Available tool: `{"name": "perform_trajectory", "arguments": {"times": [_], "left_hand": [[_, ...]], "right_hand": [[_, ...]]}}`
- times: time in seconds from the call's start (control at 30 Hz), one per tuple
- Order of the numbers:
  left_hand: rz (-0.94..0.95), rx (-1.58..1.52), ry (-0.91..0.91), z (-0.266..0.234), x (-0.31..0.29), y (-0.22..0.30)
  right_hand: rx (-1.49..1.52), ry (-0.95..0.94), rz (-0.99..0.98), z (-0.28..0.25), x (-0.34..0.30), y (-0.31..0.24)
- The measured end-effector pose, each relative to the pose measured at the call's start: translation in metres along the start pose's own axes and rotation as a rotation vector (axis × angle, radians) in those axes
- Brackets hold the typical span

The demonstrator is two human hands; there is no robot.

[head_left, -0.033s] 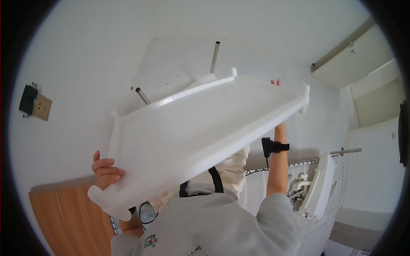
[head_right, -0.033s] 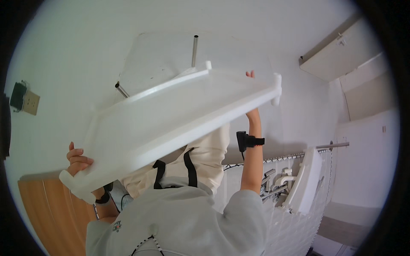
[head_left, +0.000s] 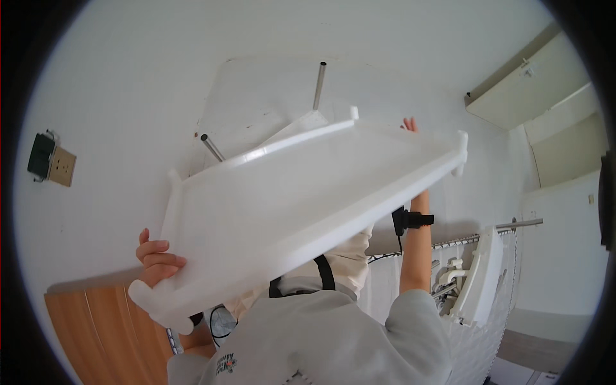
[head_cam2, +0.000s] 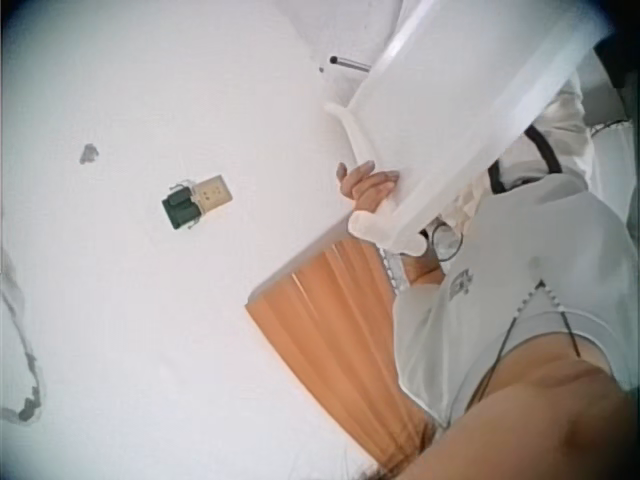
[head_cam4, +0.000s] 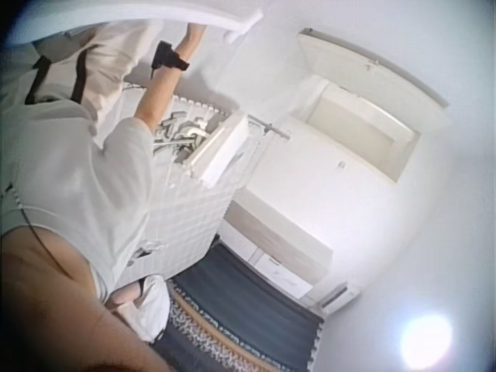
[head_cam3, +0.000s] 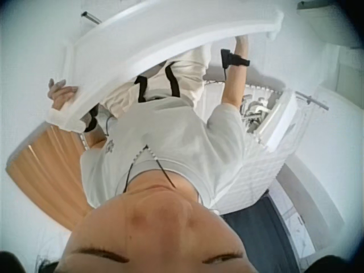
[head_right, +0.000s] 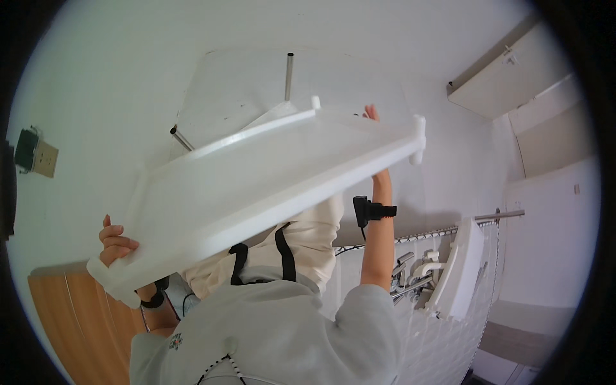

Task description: The person is disassembling a white plastic shelf by removing the metal poles.

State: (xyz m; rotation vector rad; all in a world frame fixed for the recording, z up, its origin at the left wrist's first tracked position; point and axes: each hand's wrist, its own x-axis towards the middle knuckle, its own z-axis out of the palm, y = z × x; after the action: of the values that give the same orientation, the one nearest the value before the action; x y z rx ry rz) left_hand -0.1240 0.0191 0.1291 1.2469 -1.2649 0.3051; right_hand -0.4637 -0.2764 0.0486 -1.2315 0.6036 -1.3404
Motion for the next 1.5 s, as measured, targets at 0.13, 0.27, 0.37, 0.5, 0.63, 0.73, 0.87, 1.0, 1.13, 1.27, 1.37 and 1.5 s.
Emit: {"name": "perform_trajectory", "arguments": {"times": [0.13,0.27,0.37,0.5,0.63,0.73,0.87,1.0,1.13,1.27,1.37,1.5], "left_hand": [[-0.066,-0.201,-0.058,0.007,0.004,-0.01],[0.023,-0.329,-0.063,-0.006,0.0,-0.056],[0.003,-0.445,-0.073,-0.003,-0.003,-0.071],[-0.103,-0.466,-0.088,0.008,0.001,-0.064],[-0.161,-0.486,-0.114,0.011,0.0,-0.072],[-0.321,-0.432,-0.043,0.015,0.0,-0.077],[-0.355,-0.368,-0.1,0.031,0.01,-0.071],[-0.405,-0.386,-0.112,0.034,0.007,-0.079],[-0.358,-0.375,-0.154,0.033,0.005,-0.083],[-0.414,-0.36,-0.172,0.032,0.009,-0.08],[-0.378,-0.322,-0.219,0.03,0.013,-0.085],[-0.446,-0.356,-0.17,0.024,0.016,-0.098]], "right_hand": [[-0.319,-0.079,-0.228,-0.028,-0.008,0.001],[-0.353,-0.049,-0.121,-0.034,-0.021,-0.01],[-0.39,-0.091,-0.132,-0.043,-0.028,-0.014],[-0.204,-0.208,-0.185,-0.057,-0.035,-0.024],[0.023,-0.26,-0.186,-0.068,-0.04,-0.029],[0.045,-0.283,-0.108,-0.089,-0.054,-0.03],[-0.233,0.201,-0.073,-0.062,-0.083,-0.038],[-0.291,0.218,-0.031,-0.073,-0.094,-0.035],[-0.375,-0.005,-0.023,-0.068,-0.093,-0.04],[-0.448,0.115,0.304,-0.043,-0.094,-0.058],[-0.552,0.105,0.273,-0.044,-0.1,-0.055],[-0.497,0.078,0.108,-0.035,-0.111,-0.061]]}}
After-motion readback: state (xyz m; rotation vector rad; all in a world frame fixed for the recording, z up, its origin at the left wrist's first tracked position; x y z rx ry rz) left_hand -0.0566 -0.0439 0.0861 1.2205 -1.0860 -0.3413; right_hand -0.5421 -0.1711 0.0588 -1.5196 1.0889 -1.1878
